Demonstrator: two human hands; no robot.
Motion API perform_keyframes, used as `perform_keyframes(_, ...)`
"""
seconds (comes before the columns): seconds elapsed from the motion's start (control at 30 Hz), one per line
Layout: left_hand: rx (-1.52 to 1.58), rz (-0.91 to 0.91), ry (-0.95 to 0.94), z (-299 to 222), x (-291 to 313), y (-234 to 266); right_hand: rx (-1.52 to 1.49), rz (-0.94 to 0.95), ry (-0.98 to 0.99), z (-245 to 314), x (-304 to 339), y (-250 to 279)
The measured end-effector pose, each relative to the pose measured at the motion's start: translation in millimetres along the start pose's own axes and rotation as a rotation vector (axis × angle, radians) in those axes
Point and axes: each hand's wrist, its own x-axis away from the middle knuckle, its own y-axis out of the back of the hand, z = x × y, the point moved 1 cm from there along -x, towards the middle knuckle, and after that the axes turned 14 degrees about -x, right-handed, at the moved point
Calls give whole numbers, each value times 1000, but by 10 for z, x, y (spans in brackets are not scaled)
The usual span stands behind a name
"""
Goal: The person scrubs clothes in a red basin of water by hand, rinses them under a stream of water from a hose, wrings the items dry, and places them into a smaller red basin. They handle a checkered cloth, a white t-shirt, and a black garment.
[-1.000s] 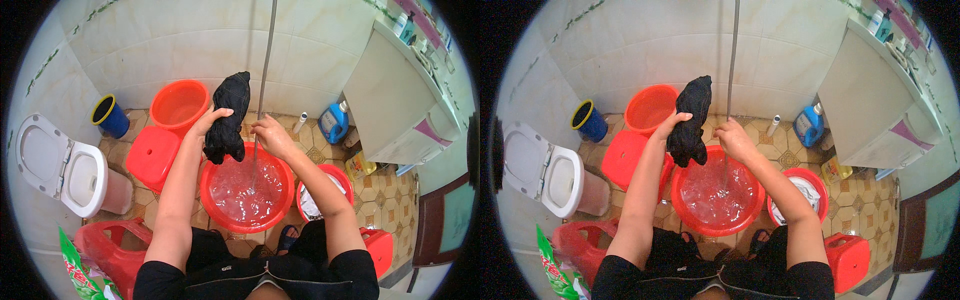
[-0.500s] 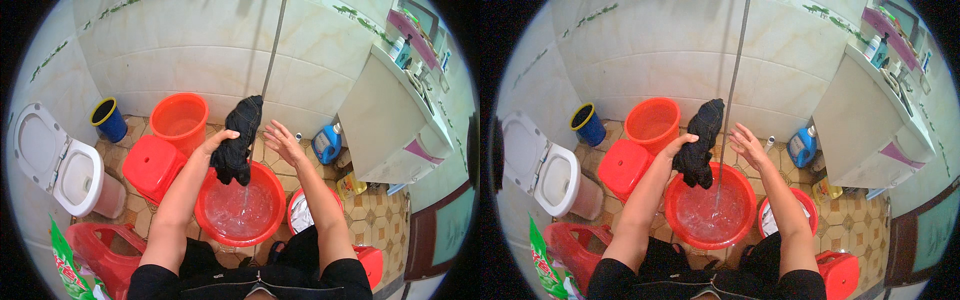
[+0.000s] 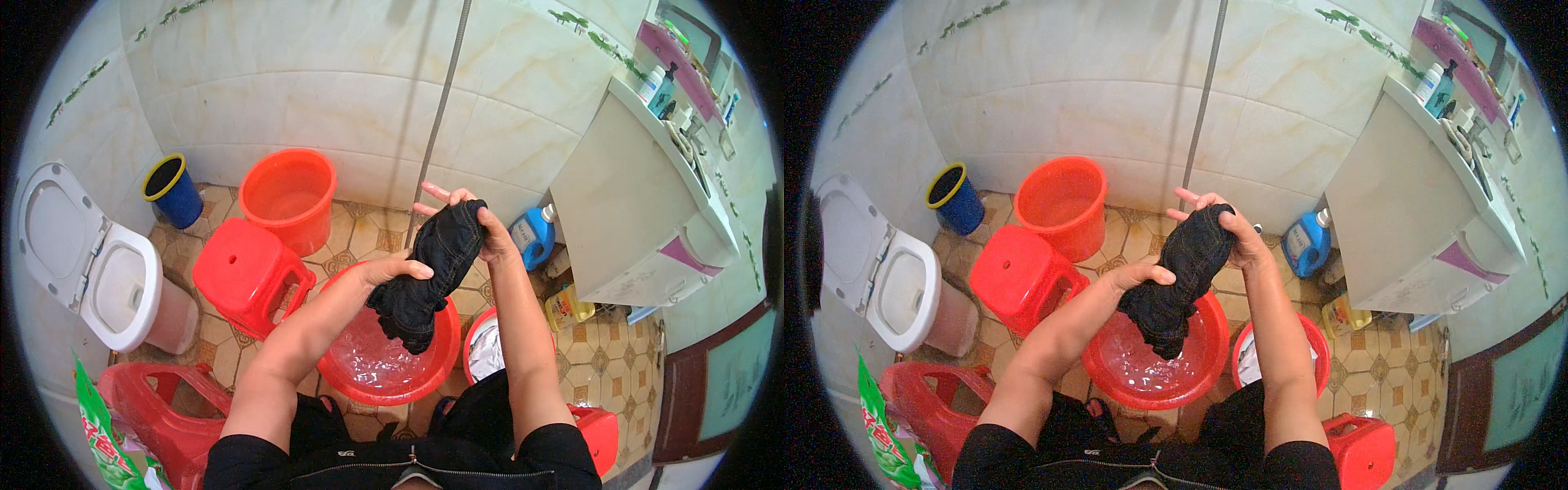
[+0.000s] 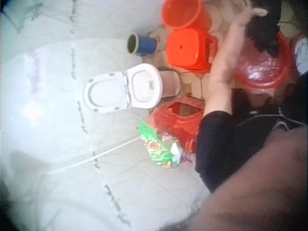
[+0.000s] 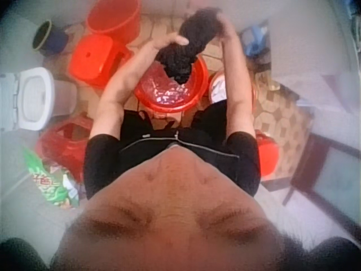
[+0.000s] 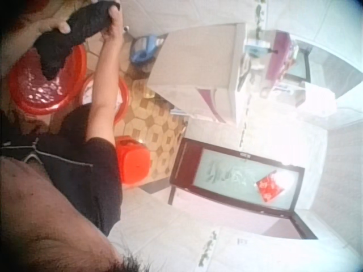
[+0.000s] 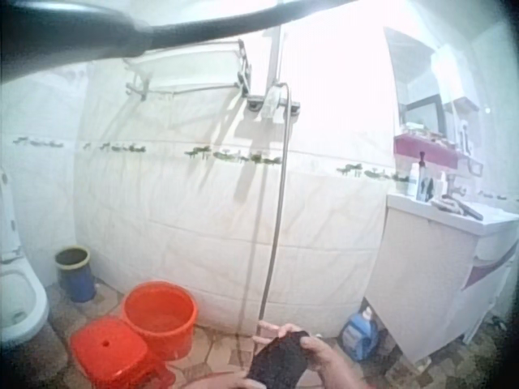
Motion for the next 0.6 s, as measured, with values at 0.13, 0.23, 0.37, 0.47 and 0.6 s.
perform_keyframes(0.13, -164, -27, -49, -18, -22, -34, 257, -193, -47, 60, 0, -128)
perform_keyframes(0.23, -239, -89, -66, -60, -92, -103, 348, -358, -19, 37, -26, -159)
perform_keyframes(0.37, -382, -193, -100, -162, -108, -256, 674, -538, -78, -9, -47, -178)
perform_keyframes(0.47, -472, -264, -113, -8, -184, -231, 944, -519, -54, -117, -62, -110)
perform_keyframes(0.6, -556, -325, -147, 261, -276, -96, 1132, -587, 44, -318, -86, -287)
